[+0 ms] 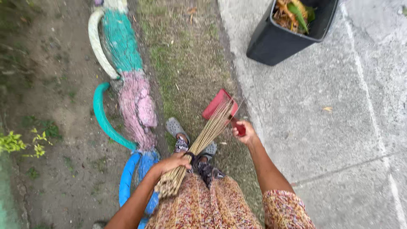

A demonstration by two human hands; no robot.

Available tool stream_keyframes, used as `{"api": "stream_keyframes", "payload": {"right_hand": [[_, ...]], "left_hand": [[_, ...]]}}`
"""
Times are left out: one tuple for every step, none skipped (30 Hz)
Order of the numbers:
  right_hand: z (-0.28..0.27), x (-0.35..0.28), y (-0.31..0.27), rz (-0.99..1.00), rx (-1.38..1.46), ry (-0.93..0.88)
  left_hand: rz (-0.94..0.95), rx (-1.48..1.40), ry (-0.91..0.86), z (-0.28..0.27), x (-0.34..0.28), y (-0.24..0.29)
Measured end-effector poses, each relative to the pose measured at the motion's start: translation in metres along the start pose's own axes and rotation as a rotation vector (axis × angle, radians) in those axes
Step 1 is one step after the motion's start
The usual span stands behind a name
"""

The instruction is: The person sweeps up fallen dry leaves and dirt from a concrete ground surface along a decorative border using a stick broom and collects them with a red dustpan, subsequently emptying the collected debris into a trash bin.

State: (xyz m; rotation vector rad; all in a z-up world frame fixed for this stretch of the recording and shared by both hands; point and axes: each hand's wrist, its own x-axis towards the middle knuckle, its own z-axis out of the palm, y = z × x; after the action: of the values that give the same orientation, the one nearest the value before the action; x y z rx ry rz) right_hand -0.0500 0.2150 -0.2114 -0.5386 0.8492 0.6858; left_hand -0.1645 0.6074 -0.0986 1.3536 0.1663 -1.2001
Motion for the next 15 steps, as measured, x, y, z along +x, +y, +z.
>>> {"api": "stream_keyframes", "payload": {"right_hand": [[-0.004, -0.011, 0.004, 0.022, 0.055, -0.033], [-0.008, -0.020, 0.004, 0.045, 0.110, -0.066], [-0.012, -0.028, 0.008, 0.072, 0.183, -0.070], [-0.014, -0.035, 0.009, 0.100, 0.256, -0.075], [-0.014, -0.040, 0.007, 0.124, 0.327, -0.087], [-0.012, -0.042, 0.006, 0.090, 0.318, -0.129], [-0.011, -0.046, 0.007, 0.053, 0.311, -0.167], [-0.009, -0.048, 0.006, 0.017, 0.305, -0.205], [-0.005, -0.046, 0.007, 0.008, 0.259, -0.202], [0.001, -0.043, 0.008, -0.001, 0.214, -0.199], [0.008, -0.037, 0.009, -0.005, 0.166, -0.194], [0.015, -0.030, 0.010, 0.026, 0.154, -0.182], [0.024, -0.021, 0.007, 0.061, 0.133, -0.171], [0.033, -0.010, 0.002, 0.095, 0.111, -0.160], [0.044, 0.006, -0.008, 0.059, 0.112, -0.191]], "left_hand": [[0.006, 0.030, 0.004, 0.001, -0.022, 0.008], [-0.116, 0.069, 0.063, -0.007, -0.041, 0.023], [-0.248, 0.102, 0.119, -0.011, -0.062, 0.036], [-0.158, 0.072, 0.138, -0.017, -0.084, 0.051], [-0.062, 0.048, 0.158, -0.026, -0.104, 0.070], [-0.090, 0.030, 0.194, -0.034, -0.119, 0.090], [-0.120, 0.012, 0.224, -0.040, -0.132, 0.108], [-0.152, -0.034, 0.272, -0.043, -0.137, 0.126], [-0.180, -0.082, 0.320, -0.049, -0.142, 0.143], [-0.209, -0.131, 0.369, -0.054, -0.141, 0.160], [-0.154, -0.213, 0.358, -0.059, -0.141, 0.173], [-0.098, -0.295, 0.346, -0.066, -0.142, 0.185], [-0.037, -0.384, 0.337, -0.070, -0.138, 0.192], [0.006, -0.460, 0.324, -0.078, -0.135, 0.199], [0.051, -0.538, 0.310, -0.090, -0.127, 0.205]]}}
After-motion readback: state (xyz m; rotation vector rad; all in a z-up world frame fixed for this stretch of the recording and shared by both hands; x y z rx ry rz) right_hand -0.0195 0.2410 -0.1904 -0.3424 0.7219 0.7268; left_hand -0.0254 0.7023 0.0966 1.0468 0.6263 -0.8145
